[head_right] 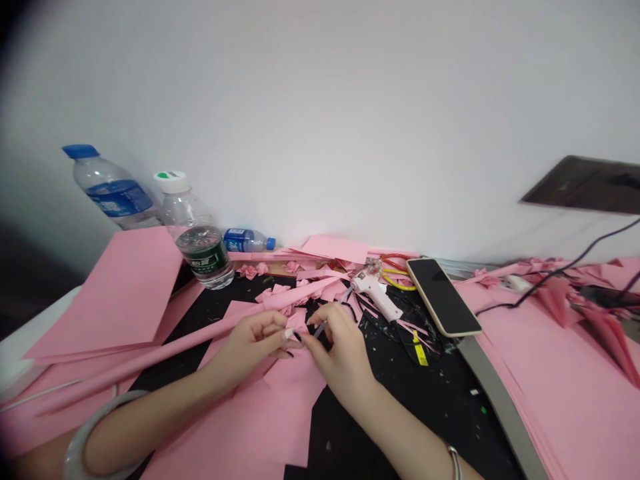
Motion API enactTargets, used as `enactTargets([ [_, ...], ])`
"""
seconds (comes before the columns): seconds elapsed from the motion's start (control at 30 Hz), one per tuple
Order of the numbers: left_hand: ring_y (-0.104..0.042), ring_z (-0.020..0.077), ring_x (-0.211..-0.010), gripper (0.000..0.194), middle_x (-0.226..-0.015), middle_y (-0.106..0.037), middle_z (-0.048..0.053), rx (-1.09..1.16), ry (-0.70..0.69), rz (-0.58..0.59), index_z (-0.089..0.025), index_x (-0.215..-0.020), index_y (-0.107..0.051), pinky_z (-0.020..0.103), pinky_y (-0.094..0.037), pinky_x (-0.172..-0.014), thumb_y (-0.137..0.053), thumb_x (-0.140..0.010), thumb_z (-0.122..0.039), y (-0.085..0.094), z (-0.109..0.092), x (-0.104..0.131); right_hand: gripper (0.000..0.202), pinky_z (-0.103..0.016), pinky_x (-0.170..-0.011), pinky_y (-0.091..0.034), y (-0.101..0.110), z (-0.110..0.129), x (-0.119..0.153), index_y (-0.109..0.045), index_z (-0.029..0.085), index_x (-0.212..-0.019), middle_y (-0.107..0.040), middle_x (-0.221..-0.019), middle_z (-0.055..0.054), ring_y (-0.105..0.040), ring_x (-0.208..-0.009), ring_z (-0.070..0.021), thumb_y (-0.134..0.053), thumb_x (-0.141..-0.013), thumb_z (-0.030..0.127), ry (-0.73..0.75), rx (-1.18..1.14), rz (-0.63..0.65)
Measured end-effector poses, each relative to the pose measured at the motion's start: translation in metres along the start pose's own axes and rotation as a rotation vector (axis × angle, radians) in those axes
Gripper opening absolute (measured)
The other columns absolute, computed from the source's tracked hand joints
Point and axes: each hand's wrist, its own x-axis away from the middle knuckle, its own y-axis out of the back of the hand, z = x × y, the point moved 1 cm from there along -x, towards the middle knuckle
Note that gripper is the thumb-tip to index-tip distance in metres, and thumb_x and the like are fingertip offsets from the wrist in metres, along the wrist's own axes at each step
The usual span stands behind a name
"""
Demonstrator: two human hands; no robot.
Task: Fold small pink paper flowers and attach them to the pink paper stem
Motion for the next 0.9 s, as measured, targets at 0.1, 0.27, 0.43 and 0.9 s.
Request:
enactTargets([
  [0.1,-0.069,0.0167,-0.078,0.021,-0.064,-0.059,-0.005,-0.017,-0.017,0.003,-0.017,-0.074,-0.056,0.028,-0.055,-0.071,-0.07,-0.074,-0.033,0.001,0.0,0.0,0.011,-0.026,-0.055,-0.033,0.0,0.001,-0.001,-0.056,0.02,-0.082,-0.049,-0.071,0.001,-0.041,-0.059,-0.0143,-0.06,-0.081,0.01,0.005,-0.014,0.02],
  [0.27,-0.068,0.0171,-0.08,0.023,-0.065,-0.06,-0.004,-0.037,-0.017,-0.006,-0.018,-0.074,-0.055,0.028,-0.055,-0.071,-0.071,-0.074,-0.035,0.001,0.001,0.001,0.015,-0.026,-0.055,-0.034,0.001,0.003,-0.002,-0.057,0.02,-0.074,-0.051,-0.071,0.0,-0.045,-0.061,-0.0143,-0.059,-0.082,0.008,0.021,-0.097,0.002],
  [0.43,-0.068,0.0152,-0.074,0.023,-0.068,-0.064,-0.004,-0.028,-0.004,-0.005,-0.019,-0.073,-0.054,0.029,-0.055,-0.072,-0.072,-0.073,-0.034,0.0,0.0,0.001,0.018,-0.026,-0.054,-0.037,0.0,0.0,-0.002,-0.053,0.021,-0.067,-0.052,-0.071,0.0,-0.049,-0.064,-0.0155,-0.059,-0.081,0.009,-0.019,-0.186,-0.02],
  [0.9,-0.069,0.0153,-0.069,0.021,-0.066,-0.06,-0.006,-0.046,0.014,-0.02,-0.019,-0.07,-0.052,0.028,-0.053,-0.067,-0.07,-0.072,-0.028,0.001,0.003,0.0,0.016,-0.026,-0.053,-0.038,-0.004,-0.007,-0.003,-0.053,0.02,-0.065,-0.051,-0.069,0.0,-0.048,-0.061,-0.0149,-0.063,-0.078,0.018,-0.205,-0.287,0.013],
])
